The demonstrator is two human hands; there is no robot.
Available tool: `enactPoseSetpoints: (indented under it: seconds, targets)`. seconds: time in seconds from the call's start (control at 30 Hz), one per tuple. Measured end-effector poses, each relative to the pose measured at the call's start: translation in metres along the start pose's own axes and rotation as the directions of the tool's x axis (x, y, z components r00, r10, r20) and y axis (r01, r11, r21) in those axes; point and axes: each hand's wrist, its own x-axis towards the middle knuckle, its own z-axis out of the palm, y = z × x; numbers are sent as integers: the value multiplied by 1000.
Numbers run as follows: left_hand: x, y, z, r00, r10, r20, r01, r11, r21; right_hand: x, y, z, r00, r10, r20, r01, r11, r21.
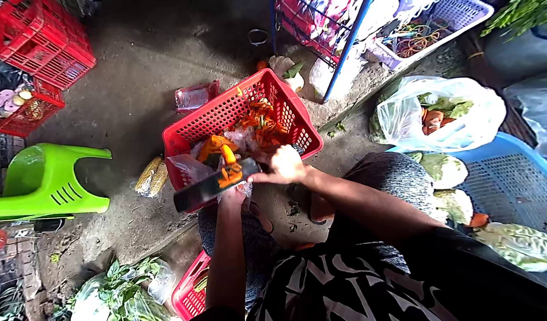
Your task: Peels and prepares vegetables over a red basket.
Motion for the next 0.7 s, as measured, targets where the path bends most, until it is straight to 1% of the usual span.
enactPoseSetpoints:
  seconds: [0.03, 0.07, 0.1, 0.13, 0.2, 0.3, 0.33, 0.4, 0.43, 0.47, 0.5, 0.53, 0.57, 0.6, 0.63, 0.67, 0.7]
  targets:
    - [2, -1, -5, 998, 22, 56, -20, 999, -39, -1, -1, 3, 998, -69, 1, 69, 998, 2]
    - [4, 0, -6, 996, 30, 88, -25, 998, -56, -1, -2, 6, 994, -107, -1, 107, 994, -5]
    - [3, 0, -6, 997, 29, 77, -25, 998, -50, -1, -1, 7, 994, -110, -6, 110, 994, -10]
    - [0, 0, -4, 999, 16, 32, -15, 999, -32, 0, 1, 8, 996, -83, -12, 83, 996, -20]
    - [-4, 4, 3, 998, -51, -28, 50, 999, -20, 4, 5, 5, 999, 40, -9, -40, 998, -38]
    - [3, 11, 8, 981, -194, 21, 195, 979, -65, 11, 12, 2, 977, 211, -17, -211, 974, -77]
    - [3, 11, 9, 980, -199, -1, 199, 978, -61, 10, 11, 0, 979, 205, -16, -206, 976, -68]
    - [-4, 5, 7, 993, -106, -60, 104, 994, -24, 4, 6, -1, 997, 81, -8, -81, 997, -21]
    - [-5, 1, 0, 998, -52, -29, 51, 998, -26, 1, 4, 1, 1000, -5, -8, 5, 1000, -9]
    - [-3, -3, -6, 1000, -26, 16, 27, 998, -57, 0, 4, 5, 996, -84, -29, 84, 996, -6]
    - [-3, -3, -7, 1000, -26, 17, 27, 998, -60, 0, 4, 8, 991, -123, -48, 123, 992, -10]
    - [-2, -1, -4, 998, -64, -24, 63, 997, -42, 0, 6, 8, 993, -104, -53, 104, 995, -14]
    - [-1, 3, 2, 992, -115, -57, 113, 993, -36, 2, 8, 6, 999, -27, -35, 27, 999, -22]
    - [1, 7, 7, 985, -166, -53, 164, 986, -38, 6, 12, 4, 997, 76, -23, -77, 996, -49]
    - [5, 9, 9, 980, -201, -10, 200, 979, -27, 11, 16, 1, 980, 199, -4, -199, 977, -72]
    - [8, 9, 8, 978, -203, 39, 203, 979, 7, 16, 20, -4, 953, 304, 7, -303, 951, -55]
    - [10, 9, 8, 982, -180, 54, 177, 983, 56, 20, 25, -7, 927, 376, -3, -376, 926, -20]
